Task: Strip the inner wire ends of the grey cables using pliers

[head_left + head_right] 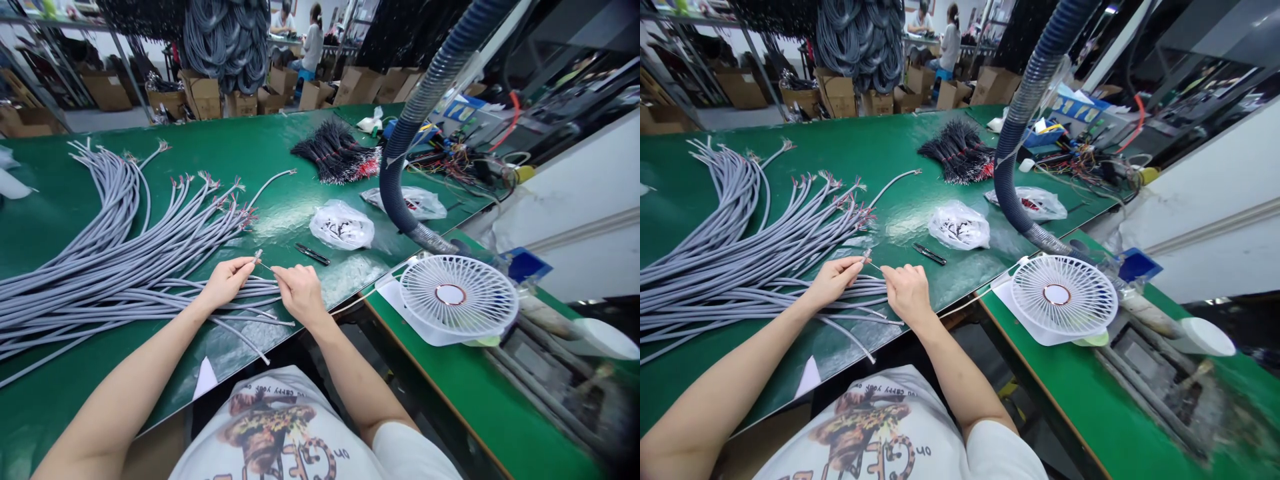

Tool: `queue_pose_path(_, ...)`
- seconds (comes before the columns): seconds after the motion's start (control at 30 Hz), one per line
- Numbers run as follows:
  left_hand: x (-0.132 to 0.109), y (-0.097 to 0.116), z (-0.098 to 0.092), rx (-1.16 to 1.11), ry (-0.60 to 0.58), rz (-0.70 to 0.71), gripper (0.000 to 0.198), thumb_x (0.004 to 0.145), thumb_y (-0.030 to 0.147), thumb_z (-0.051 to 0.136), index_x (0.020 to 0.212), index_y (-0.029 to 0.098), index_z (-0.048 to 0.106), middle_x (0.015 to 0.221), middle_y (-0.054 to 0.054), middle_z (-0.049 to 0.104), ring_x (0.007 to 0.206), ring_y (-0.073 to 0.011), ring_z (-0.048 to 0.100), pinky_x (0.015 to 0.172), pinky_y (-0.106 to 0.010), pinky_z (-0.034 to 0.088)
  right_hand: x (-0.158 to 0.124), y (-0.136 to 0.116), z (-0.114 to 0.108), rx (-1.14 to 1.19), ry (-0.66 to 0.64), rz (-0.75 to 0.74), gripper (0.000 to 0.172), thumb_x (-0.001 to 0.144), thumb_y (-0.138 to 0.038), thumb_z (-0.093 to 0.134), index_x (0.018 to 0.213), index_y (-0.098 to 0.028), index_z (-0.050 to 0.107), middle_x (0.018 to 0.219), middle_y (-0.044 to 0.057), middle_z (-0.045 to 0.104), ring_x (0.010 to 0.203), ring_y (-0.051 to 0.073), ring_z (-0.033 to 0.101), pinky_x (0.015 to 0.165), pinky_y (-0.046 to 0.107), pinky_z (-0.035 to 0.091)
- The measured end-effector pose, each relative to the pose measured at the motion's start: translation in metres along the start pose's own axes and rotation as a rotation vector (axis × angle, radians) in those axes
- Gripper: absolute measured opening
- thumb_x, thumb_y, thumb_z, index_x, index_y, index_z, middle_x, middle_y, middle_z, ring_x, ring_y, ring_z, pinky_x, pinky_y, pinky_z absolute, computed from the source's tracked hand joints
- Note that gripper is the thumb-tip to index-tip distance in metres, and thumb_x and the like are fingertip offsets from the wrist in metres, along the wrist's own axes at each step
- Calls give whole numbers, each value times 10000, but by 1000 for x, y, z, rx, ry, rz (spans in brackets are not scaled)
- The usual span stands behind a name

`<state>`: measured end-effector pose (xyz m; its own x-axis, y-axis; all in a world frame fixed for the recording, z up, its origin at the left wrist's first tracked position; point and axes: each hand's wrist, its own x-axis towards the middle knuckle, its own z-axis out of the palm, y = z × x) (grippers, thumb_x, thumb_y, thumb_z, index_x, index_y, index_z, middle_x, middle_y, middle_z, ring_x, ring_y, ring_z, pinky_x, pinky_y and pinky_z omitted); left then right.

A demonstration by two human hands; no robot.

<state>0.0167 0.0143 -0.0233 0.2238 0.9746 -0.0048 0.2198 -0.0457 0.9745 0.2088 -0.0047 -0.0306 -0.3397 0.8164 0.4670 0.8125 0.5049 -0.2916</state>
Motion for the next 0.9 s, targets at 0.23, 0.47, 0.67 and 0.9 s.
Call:
queue_pose_path(0.23, 1, 2, -1, 11, -7, -2, 462, 826, 436, 502, 1031, 56, 666, 499, 60, 332, 462, -76, 288, 450, -198, 244, 2, -3, 1, 42, -3, 26, 241, 930, -217, 481, 1046, -185, 689, 741, 34, 702, 689, 159, 521, 678, 321, 282)
queue_pose_path(0.47, 1, 1, -1, 25, -16, -7, 460, 828, 439, 499, 1026, 60, 669, 498, 64, 319, 456, -73, 270, 450, -202, 227, 3, -3, 0, 63, -2, 37, 249, 933, -221, 477, 1046, -185, 695, 743, 35, 706, 685, 153, 523, 686, 323, 291)
queue_pose_path(0.67, 1, 2, -2, 22, -3, 15, 459, 828, 435, 505, 1047, 69, 676, 493, 61, 338, 454, -80, 295, 453, -207, 253, 3, -2, 0, 59, 0, 45, 242, 928, -227, 487, 1040, -186, 698, 751, 38, 714, 682, 158, 532, 688, 329, 293)
queue_pose_path(0.9, 0, 2, -1, 53, -25, 2, 468, 841, 427, 485, 1064, 61, 673, 498, 66, 325, 453, -78, 277, 450, -205, 236, 5, -2, 1, 76, -3, 28, 249, 933, -233, 475, 1032, -189, 700, 741, 41, 710, 690, 159, 537, 688, 322, 291)
